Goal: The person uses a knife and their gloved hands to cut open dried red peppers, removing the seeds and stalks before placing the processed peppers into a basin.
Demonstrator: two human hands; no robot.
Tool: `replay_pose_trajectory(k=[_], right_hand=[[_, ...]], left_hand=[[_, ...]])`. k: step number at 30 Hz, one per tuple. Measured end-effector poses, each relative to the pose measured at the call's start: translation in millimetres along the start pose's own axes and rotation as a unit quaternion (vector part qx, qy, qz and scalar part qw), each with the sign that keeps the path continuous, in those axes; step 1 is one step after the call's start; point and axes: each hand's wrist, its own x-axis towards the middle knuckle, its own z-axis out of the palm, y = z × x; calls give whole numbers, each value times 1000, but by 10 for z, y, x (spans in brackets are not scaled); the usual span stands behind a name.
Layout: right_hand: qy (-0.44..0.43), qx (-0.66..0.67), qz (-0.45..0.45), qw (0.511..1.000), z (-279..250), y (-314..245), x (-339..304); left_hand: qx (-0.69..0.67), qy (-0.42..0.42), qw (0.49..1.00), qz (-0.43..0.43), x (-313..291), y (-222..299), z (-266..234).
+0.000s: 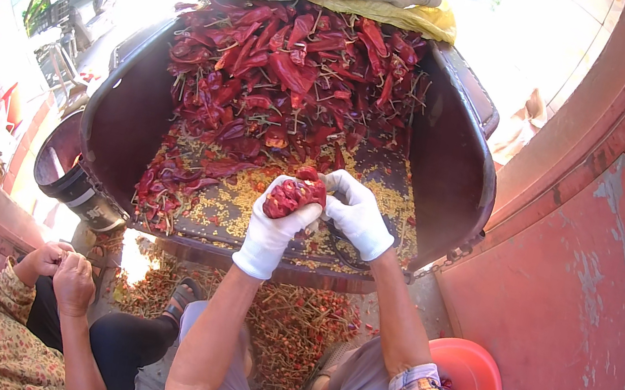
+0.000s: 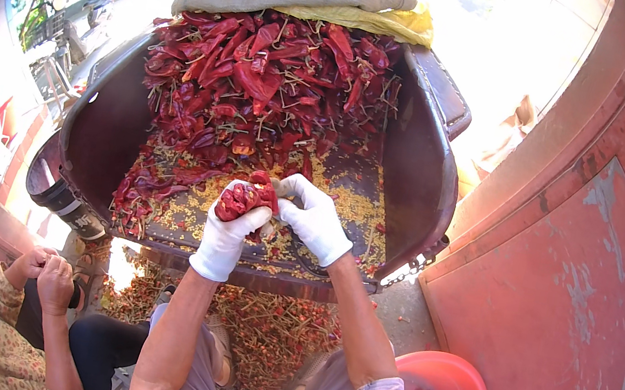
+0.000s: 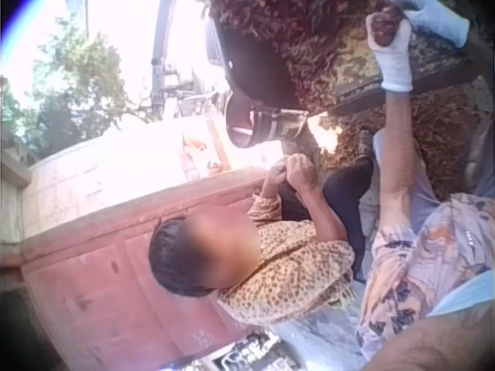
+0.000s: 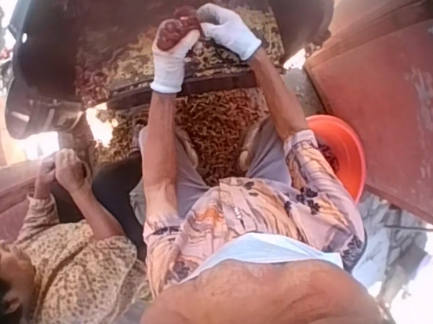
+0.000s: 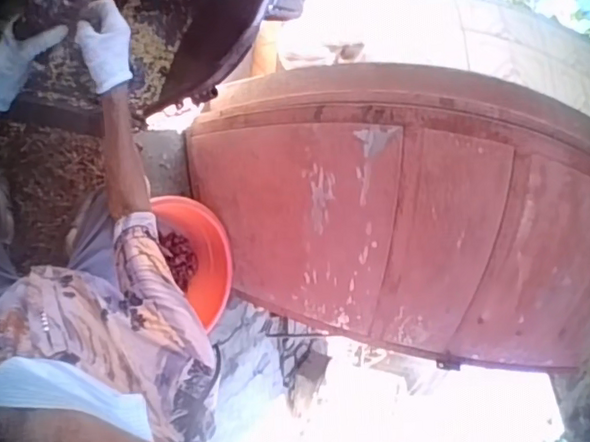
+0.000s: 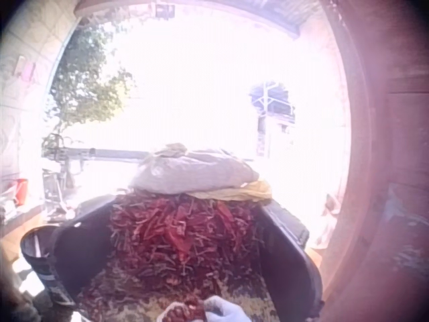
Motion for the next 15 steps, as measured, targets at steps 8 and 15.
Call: replay_pose_trajectory(k=[8, 15], right_hand=[[226, -298, -84, 924, -325, 174, 261], [237, -378, -49, 893, -328, 236, 315]], left_hand=[[205, 10, 965, 166, -64, -12, 96], [46, 139, 983, 114, 105, -74, -2]])
